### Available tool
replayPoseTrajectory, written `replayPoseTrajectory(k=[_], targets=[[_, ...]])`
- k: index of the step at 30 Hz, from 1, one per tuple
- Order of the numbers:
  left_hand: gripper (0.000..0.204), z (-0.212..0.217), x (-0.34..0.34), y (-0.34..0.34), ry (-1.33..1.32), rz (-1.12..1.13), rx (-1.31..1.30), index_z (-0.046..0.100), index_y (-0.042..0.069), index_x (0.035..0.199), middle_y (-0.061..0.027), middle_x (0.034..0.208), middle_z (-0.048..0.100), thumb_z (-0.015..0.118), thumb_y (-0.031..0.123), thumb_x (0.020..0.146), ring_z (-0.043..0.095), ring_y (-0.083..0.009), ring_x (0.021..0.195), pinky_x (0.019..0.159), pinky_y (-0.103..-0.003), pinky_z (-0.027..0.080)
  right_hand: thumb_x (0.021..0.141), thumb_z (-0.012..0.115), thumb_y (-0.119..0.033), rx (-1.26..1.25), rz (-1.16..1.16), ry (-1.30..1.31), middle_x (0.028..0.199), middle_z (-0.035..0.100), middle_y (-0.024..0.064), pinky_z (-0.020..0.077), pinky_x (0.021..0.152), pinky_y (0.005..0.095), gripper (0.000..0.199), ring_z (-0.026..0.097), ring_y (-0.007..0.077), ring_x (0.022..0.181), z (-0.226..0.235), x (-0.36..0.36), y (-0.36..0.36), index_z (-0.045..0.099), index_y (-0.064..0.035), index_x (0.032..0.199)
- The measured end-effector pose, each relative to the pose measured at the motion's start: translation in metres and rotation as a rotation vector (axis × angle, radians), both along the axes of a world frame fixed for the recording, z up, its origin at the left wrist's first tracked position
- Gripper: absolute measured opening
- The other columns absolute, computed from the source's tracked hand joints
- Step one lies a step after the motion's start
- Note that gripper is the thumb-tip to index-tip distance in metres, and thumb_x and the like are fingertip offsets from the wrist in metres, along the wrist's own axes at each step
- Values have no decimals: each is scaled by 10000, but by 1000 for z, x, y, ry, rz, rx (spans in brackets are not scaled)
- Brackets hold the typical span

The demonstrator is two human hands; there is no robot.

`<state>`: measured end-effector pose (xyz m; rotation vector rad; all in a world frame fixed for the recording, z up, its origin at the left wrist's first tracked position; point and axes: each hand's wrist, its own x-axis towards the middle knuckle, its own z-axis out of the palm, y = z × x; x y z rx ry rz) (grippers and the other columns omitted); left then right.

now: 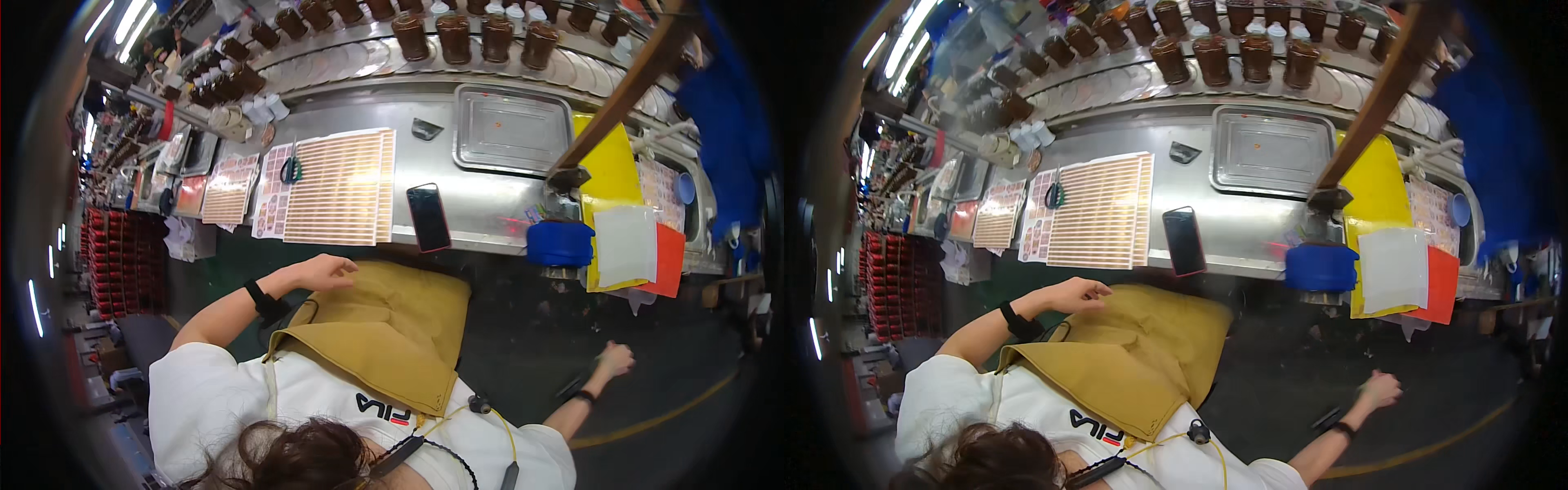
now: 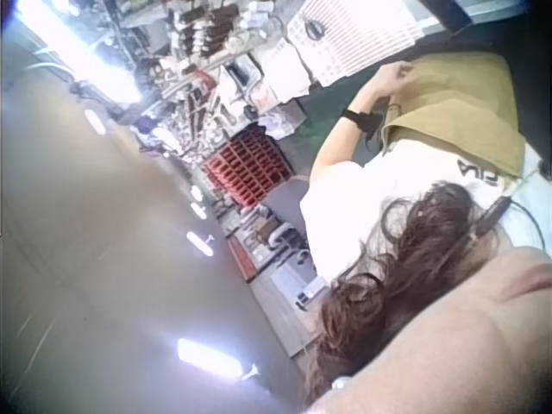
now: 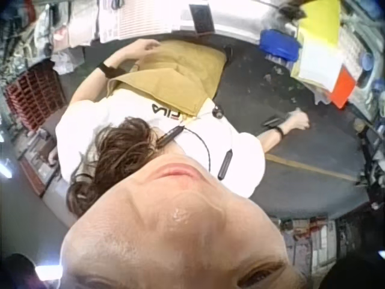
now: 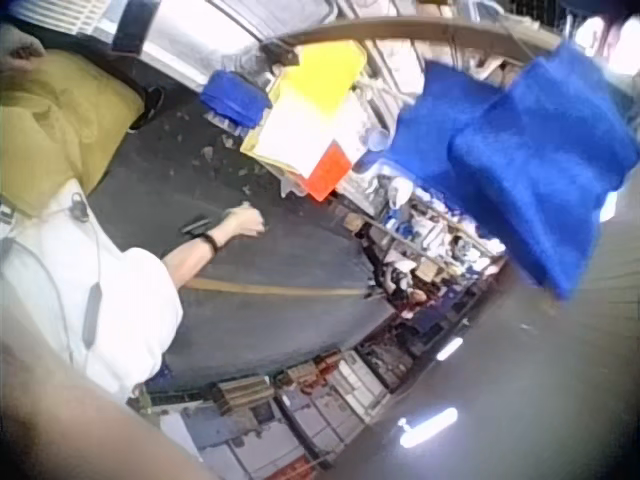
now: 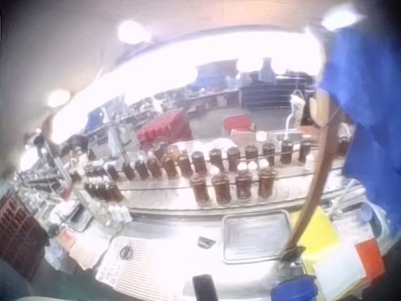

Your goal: Cutting sheets of printed product labels using scissors.

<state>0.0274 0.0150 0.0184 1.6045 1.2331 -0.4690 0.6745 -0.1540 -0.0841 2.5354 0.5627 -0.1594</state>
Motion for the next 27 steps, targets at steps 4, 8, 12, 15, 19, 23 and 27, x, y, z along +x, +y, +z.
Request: replayPoseTrajectory(k=[4,8,12,15,19,23,27], targets=[[552,-31,-104,-5,4,60,-87,502,10,1323,-191,1168,641,590,362,907,620,-299,1090,935,-357,476,875,658,-190,822,-268,1090,972,677,90,520,709,294,329,631,147,849,-116,-171,-104,629,-32,1162],[526,-42,-190,-18,-21,170,-121,525,7,1298,-188,1158,645,598,347,903,624,-277,1084,934,-353,474,988,470,-307,983,-647,1638,1235,589,76,458,864,363,300,561,227,1076,-62,-410,-63,670,-84,1006],[366,-61,-247,13,-162,592,57,592,-7,1188,-123,1068,669,631,206,893,645,-159,944,831,-297,505,971,437,-465,323,214,1330,1311,503,241,335,1037,454,480,430,395,1266,-59,-522,-82,695,-63,1018],[442,-110,-276,41,-189,770,396,565,-44,1202,-152,1066,664,649,248,880,647,-217,978,839,-323,511,918,483,-526,-16,655,723,1479,147,367,298,1081,492,666,319,482,1319,3,-550,-5,387,-120,1437],[588,-164,-264,88,-43,856,515,562,-104,1119,-265,1028,633,734,318,746,614,-374,982,857,-411,495,867,657,-226,742,799,1045,1208,540,197,477,863,425,392,552,370,1076,-5,-615,149,558,-10,1179],[607,-156,-227,108,177,903,565,567,-113,1064,-271,1002,622,768,318,688,577,-410,1011,869,-447,482,877,646,-226,996,964,1173,831,663,172,508,691,387,223,646,326,742,-19,-738,303,655,-4,901],[475,-158,-209,111,376,899,700,613,-34,984,-216,985,601,770,279,663,582,-372,982,846,-434,485,832,649,-411,396,885,912,877,695,172,538,716,407,382,681,326,832,-28,-817,403,714,-35,835]])
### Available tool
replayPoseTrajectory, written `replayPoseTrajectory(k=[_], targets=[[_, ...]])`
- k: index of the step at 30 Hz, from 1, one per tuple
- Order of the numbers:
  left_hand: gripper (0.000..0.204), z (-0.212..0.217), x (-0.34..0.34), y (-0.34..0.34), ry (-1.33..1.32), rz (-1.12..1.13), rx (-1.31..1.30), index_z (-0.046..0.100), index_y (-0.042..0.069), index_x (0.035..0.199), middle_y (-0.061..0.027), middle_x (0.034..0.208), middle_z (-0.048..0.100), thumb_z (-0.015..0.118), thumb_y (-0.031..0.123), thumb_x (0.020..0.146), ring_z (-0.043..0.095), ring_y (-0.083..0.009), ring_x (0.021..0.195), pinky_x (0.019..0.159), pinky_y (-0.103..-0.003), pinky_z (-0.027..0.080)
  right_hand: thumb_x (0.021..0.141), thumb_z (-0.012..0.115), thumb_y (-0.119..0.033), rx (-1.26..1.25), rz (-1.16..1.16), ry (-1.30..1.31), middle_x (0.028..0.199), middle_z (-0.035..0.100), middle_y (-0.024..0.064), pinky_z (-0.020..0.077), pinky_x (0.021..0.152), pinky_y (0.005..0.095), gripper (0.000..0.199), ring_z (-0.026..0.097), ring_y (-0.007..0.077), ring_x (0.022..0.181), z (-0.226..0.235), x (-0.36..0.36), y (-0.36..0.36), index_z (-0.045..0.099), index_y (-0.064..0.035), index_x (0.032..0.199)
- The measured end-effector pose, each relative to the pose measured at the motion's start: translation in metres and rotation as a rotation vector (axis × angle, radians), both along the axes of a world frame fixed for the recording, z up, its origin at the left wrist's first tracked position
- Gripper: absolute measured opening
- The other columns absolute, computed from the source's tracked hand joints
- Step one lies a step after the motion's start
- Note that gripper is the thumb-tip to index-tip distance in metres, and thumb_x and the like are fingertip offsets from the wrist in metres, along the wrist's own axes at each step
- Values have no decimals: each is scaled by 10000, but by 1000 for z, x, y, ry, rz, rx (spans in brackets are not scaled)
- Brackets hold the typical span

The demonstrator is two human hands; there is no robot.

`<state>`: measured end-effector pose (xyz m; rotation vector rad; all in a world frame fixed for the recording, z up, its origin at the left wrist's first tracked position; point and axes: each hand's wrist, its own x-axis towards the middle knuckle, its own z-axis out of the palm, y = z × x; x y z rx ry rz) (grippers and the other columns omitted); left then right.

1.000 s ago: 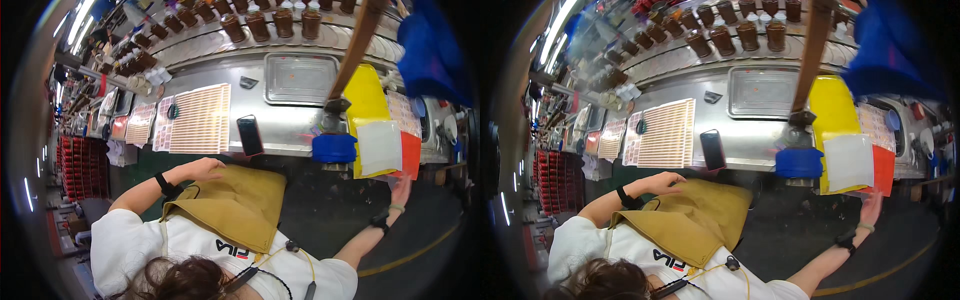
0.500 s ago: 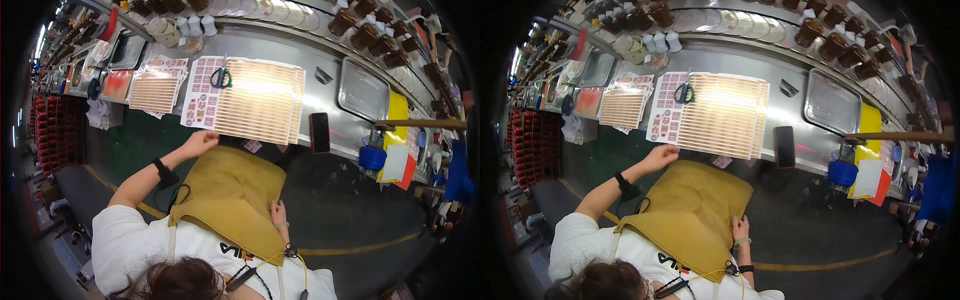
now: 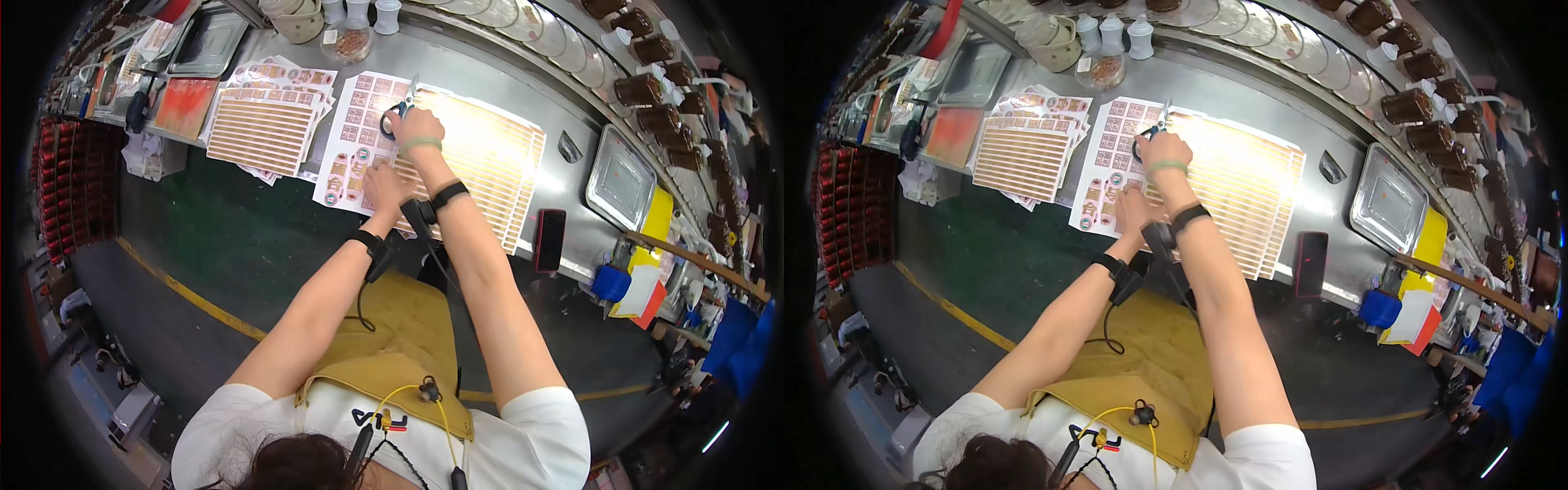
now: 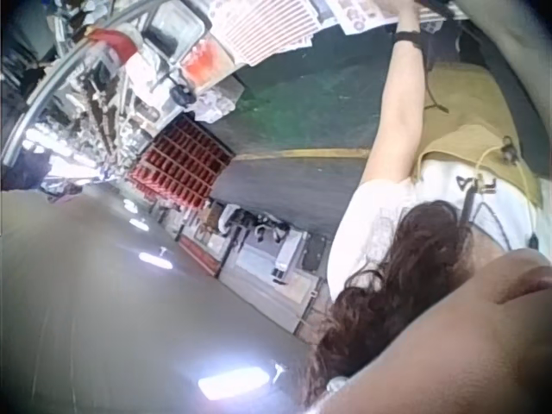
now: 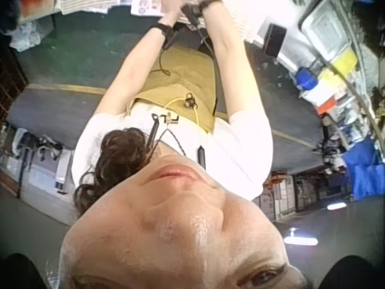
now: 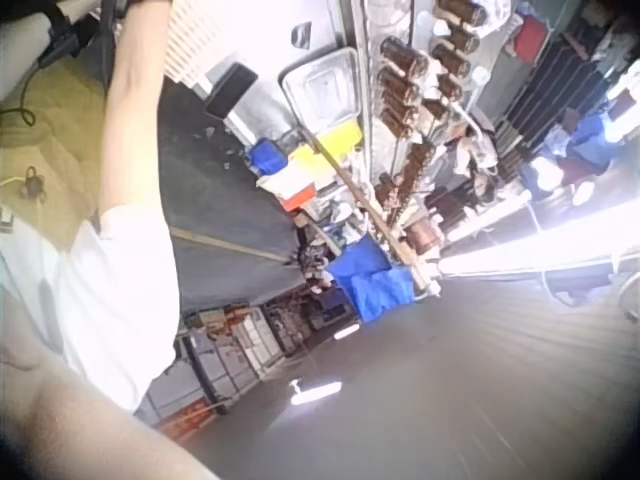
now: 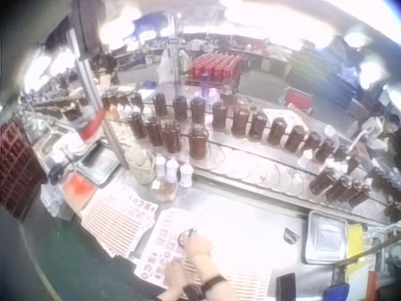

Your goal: Cutting sheets of printed product labels using scissors.

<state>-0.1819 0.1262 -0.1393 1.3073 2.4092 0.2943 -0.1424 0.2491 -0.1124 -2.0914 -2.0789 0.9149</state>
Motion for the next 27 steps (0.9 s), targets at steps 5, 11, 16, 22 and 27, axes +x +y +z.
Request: replayPoseTrajectory(k=[5,11,16,22,27], targets=[[397,-60,-26,-4,-98,50,-158,643,18,975,-199,1031,578,753,264,683,558,-346,1014,861,-417,473,718,722,-385,-118,8,-134,930,709,149,555,734,376,373,694,297,866,-28,-36,16,729,-57,894],[468,13,-11,6,-554,96,-18,573,-7,1017,-207,997,643,807,139,638,617,-366,957,817,-421,487,770,630,-130,-370,-287,838,740,694,141,515,630,290,190,663,168,683,-10,53,31,713,41,770],[488,51,-29,10,-615,36,103,549,-13,1074,-200,949,661,788,105,665,647,-341,899,785,-398,497,819,712,-151,-585,-292,960,729,619,74,452,575,242,230,589,126,628,39,148,14,633,51,896],[520,25,-32,1,-610,-105,208,567,-6,1159,-219,984,659,753,97,685,613,-389,959,830,-422,482,923,611,-361,-770,-199,1583,832,589,61,421,554,213,392,499,92,616,71,181,1,575,22,999],[505,53,-20,8,-565,-129,180,566,-32,1162,-252,1001,654,741,76,700,619,-408,963,822,-423,488,854,531,-636,-1014,-112,1690,961,557,76,431,713,255,734,491,129,759,77,171,7,532,47,1125]])
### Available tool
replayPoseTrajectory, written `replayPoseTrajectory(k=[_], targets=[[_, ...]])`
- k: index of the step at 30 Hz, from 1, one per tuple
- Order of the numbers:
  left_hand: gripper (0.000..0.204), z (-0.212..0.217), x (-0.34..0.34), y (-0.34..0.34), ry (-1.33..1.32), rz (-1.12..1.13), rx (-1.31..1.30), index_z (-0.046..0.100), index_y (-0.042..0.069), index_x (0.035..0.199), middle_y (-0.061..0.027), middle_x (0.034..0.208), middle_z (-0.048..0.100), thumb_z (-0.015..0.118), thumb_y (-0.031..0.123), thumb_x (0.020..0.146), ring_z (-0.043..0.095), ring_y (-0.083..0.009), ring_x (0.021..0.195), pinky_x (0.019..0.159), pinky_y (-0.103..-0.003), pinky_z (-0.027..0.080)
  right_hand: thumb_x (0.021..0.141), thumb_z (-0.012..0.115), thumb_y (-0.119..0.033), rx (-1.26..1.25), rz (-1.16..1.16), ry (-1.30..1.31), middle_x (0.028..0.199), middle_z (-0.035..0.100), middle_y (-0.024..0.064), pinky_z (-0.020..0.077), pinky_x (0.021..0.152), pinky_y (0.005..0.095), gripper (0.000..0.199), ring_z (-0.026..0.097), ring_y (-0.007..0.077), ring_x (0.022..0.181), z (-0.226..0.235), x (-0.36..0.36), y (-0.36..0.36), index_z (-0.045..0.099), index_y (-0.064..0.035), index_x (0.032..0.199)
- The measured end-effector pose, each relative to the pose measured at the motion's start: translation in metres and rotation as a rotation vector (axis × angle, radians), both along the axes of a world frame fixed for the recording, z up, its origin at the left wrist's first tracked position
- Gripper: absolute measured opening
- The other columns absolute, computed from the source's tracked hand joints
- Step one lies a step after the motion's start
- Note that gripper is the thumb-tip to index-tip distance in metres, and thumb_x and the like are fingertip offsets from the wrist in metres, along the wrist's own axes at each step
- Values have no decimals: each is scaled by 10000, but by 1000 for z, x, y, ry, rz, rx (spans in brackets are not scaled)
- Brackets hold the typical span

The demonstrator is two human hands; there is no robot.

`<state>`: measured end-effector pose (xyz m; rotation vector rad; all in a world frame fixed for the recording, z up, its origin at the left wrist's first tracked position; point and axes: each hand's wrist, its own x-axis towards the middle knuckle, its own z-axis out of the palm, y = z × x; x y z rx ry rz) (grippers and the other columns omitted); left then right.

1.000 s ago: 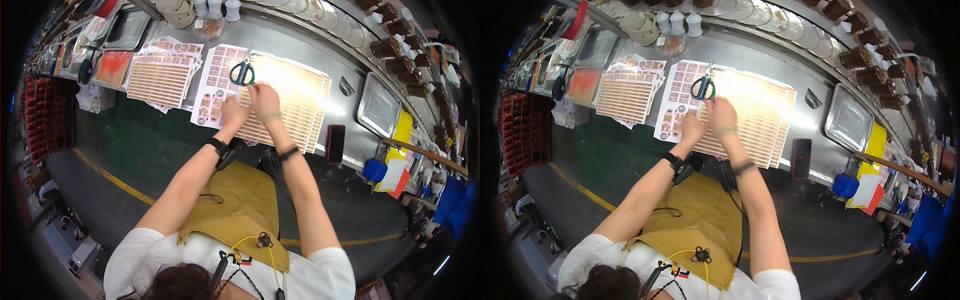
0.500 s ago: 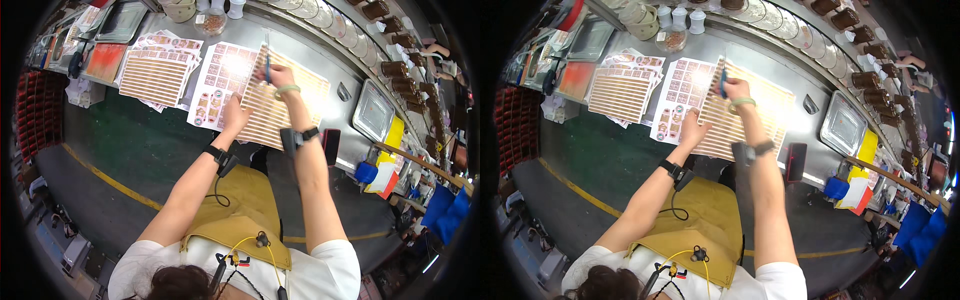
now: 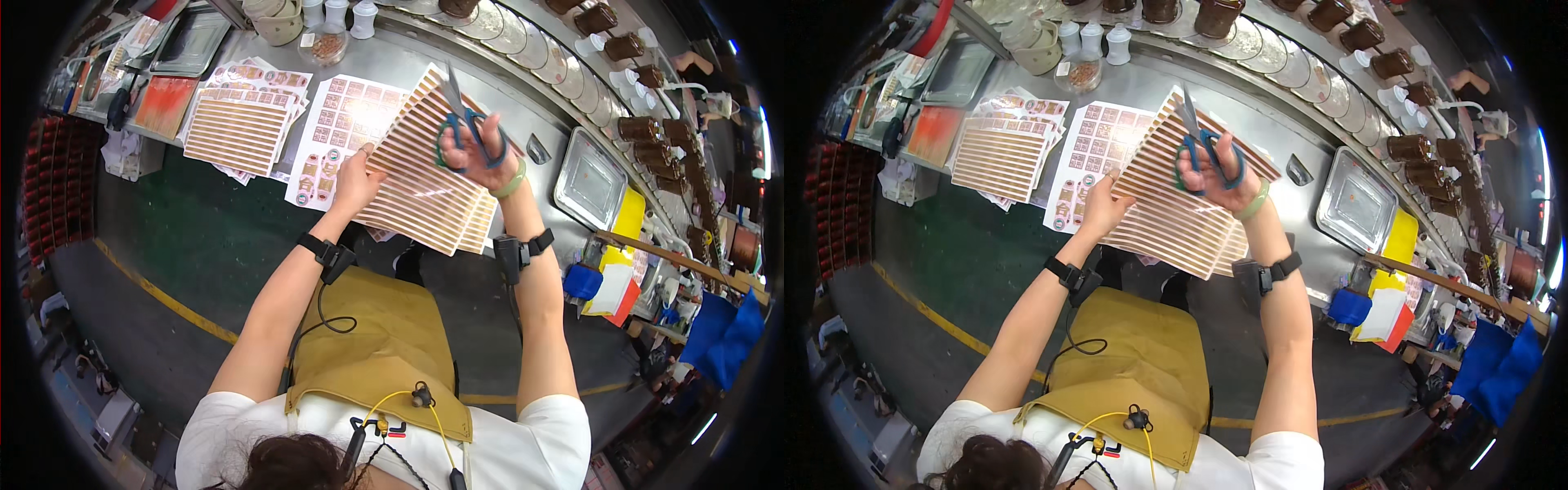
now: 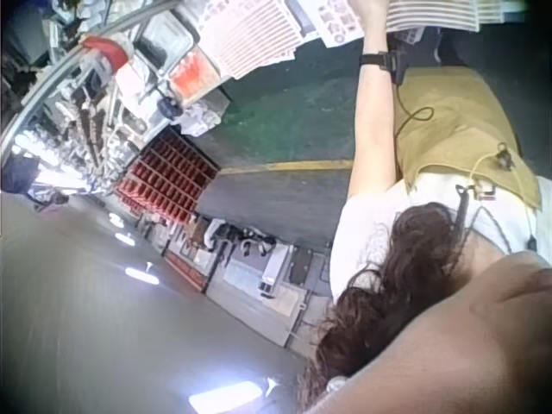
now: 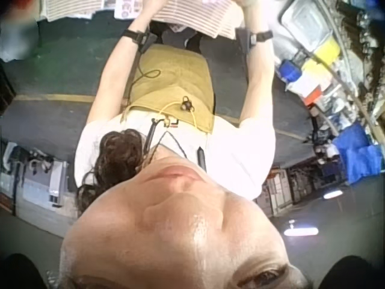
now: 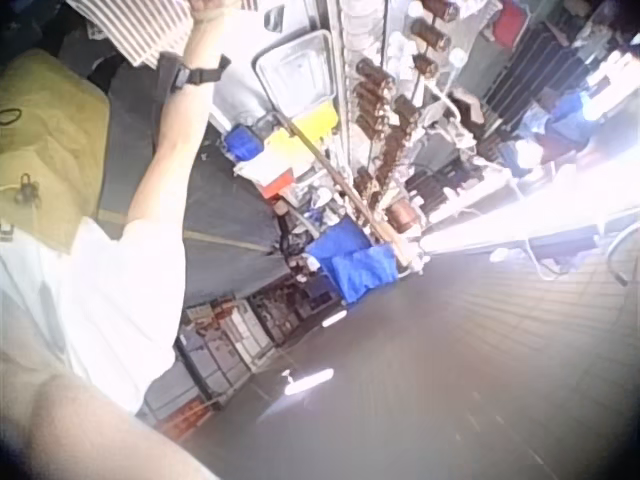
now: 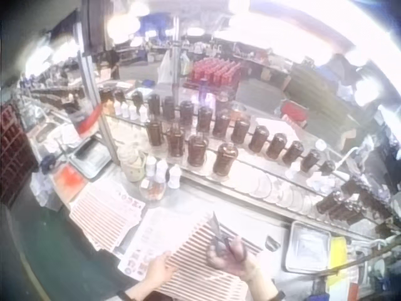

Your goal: Cutting sheets of printed product labels using scissors.

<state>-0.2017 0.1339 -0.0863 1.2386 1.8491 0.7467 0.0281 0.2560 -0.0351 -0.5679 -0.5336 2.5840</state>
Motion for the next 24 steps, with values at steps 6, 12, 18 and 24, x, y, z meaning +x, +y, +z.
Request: replayPoseTrajectory(k=[6,12,18,24], targets=[[574,-19,7,-14,124,31,5,536,-54,1238,-261,1002,652,739,75,717,631,-397,960,824,-416,495,772,455,-793,-163,72,152,1036,557,119,415,862,324,919,494,217,915,5,-16,-10,529,53,1126],[545,-9,0,-15,-26,-11,76,544,-60,1218,-252,972,663,726,61,719,644,-382,934,810,-395,502,821,738,-374,628,-213,-733,853,632,59,475,697,255,443,571,129,715,39,-6,-5,603,7,1003],[387,57,-11,-7,-7,-227,52,606,20,1110,-207,856,672,699,34,735,676,-327,840,738,-373,514,707,826,-155,1163,-350,-952,937,633,48,484,809,299,499,583,122,861,45,33,48,555,13,1091],[265,143,-31,3,-117,-408,185,648,-12,1000,-148,813,687,704,18,742,685,-197,730,663,-309,515,735,778,-171,812,-299,-778,808,585,-35,428,667,189,372,535,47,721,95,58,23,609,-14,1027]])
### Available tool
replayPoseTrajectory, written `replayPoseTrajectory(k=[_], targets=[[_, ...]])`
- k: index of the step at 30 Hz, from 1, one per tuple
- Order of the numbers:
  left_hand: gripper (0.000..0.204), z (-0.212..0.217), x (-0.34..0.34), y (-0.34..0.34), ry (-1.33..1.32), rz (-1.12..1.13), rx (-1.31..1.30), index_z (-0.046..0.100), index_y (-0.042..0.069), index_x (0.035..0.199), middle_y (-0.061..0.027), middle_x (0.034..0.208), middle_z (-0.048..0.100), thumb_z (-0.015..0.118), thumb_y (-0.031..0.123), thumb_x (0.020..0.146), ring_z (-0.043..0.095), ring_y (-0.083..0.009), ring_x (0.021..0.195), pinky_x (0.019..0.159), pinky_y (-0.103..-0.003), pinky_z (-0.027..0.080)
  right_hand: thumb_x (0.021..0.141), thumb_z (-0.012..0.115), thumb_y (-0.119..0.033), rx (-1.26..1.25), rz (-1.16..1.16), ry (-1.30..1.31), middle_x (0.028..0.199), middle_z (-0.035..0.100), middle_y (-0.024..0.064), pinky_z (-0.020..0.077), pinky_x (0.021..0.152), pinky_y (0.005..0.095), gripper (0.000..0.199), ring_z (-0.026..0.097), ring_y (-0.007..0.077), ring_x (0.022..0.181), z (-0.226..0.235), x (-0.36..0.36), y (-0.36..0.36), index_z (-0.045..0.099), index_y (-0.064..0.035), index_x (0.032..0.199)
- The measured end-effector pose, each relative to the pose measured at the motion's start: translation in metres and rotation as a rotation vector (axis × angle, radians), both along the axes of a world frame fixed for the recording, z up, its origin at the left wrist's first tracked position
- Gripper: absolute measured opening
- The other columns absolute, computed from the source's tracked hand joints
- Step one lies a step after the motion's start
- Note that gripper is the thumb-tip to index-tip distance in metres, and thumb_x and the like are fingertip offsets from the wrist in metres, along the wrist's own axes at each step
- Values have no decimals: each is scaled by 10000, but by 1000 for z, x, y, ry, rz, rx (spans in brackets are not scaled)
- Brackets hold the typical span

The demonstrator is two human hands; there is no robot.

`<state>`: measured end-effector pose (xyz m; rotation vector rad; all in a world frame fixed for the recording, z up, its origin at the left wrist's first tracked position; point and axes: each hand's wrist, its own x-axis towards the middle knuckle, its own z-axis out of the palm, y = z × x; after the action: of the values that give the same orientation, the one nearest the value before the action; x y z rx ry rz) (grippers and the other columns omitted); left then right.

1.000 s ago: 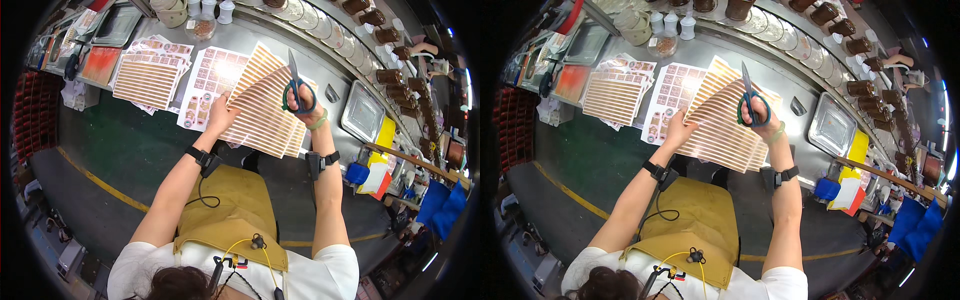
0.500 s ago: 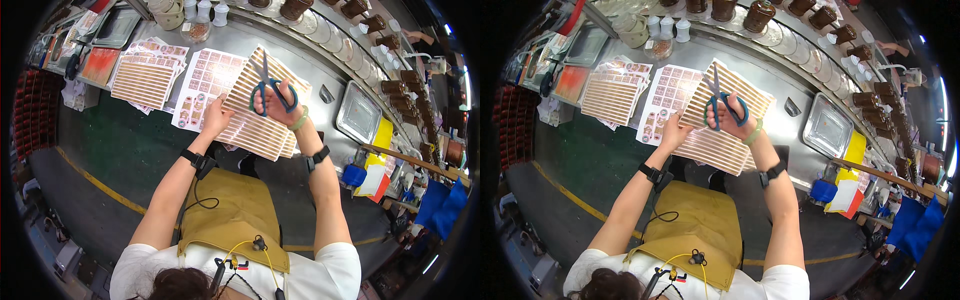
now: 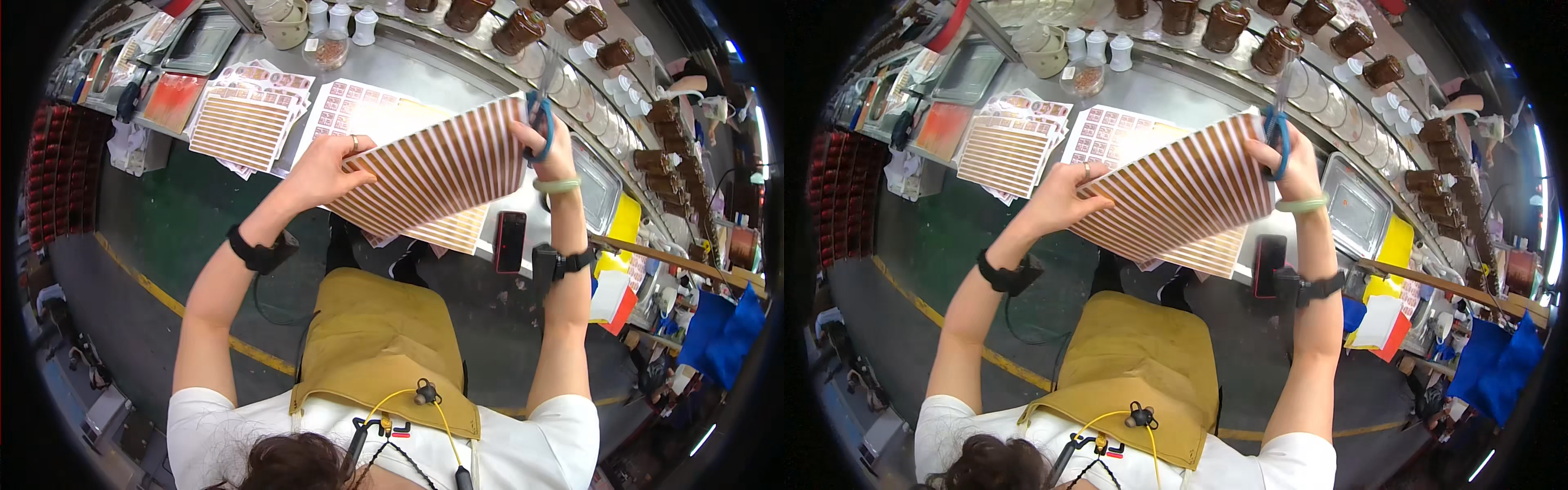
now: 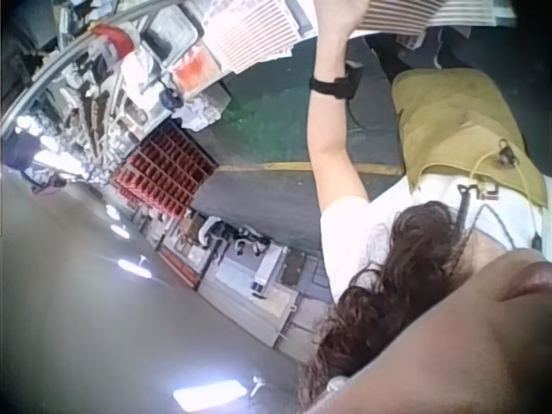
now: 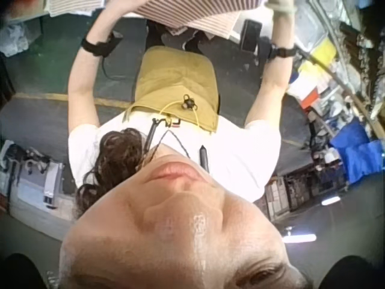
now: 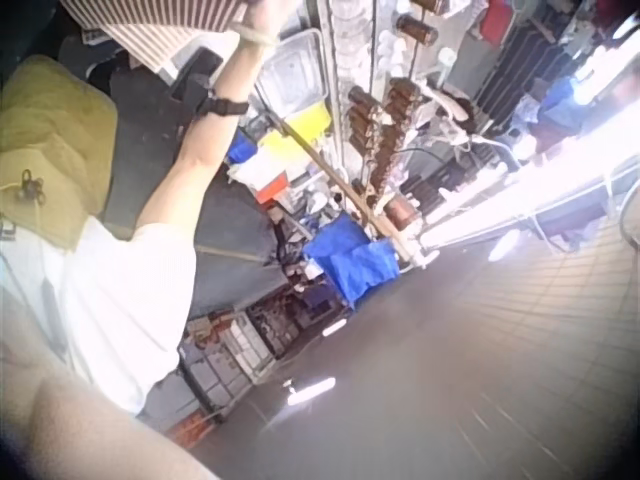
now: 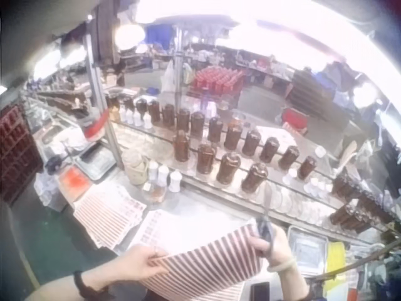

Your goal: Cutting sheets of printed product labels using scissors.

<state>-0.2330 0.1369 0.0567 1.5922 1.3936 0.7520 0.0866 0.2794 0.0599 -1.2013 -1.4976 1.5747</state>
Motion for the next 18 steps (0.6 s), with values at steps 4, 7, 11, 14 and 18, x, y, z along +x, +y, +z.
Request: replayPoseTrajectory(k=[4,7,11,14,18], targets=[[343,58,-13,11,-38,-87,-318,666,-30,972,-101,807,699,797,18,659,660,-125,725,680,-261,520,735,760,-92,104,-251,199,904,606,2,431,717,216,389,560,80,781,7,13,-27,585,-3,1070],[430,59,-31,18,-112,-143,-211,632,-43,1062,-61,927,693,804,15,672,639,-92,827,748,-255,520,743,724,-63,156,-378,335,917,610,17,440,744,253,345,574,108,812,4,16,-30,581,-6,1051],[260,0,-50,16,-450,143,-191,627,-7,1044,-31,973,672,710,-7,797,621,-104,895,828,-270,496,727,756,-152,276,-427,342,756,412,-52,358,635,227,311,424,73,675,-26,19,-22,497,-67,877],[190,-54,-34,26,-614,310,30,622,0,1037,-27,962,659,643,-27,850,602,-101,897,826,-265,484,740,748,-117,266,-470,386,798,469,-27,394,648,240,302,482,83,721,-44,12,-24,499,-63,902],[207,-40,-21,32,-485,353,100,607,-5,1064,-43,976,655,633,-30,860,602,-107,916,833,-277,484,760,718,-73,317,-446,377,1028,609,68,446,822,268,419,584,129,905,-58,30,-30,543,9,1132]])
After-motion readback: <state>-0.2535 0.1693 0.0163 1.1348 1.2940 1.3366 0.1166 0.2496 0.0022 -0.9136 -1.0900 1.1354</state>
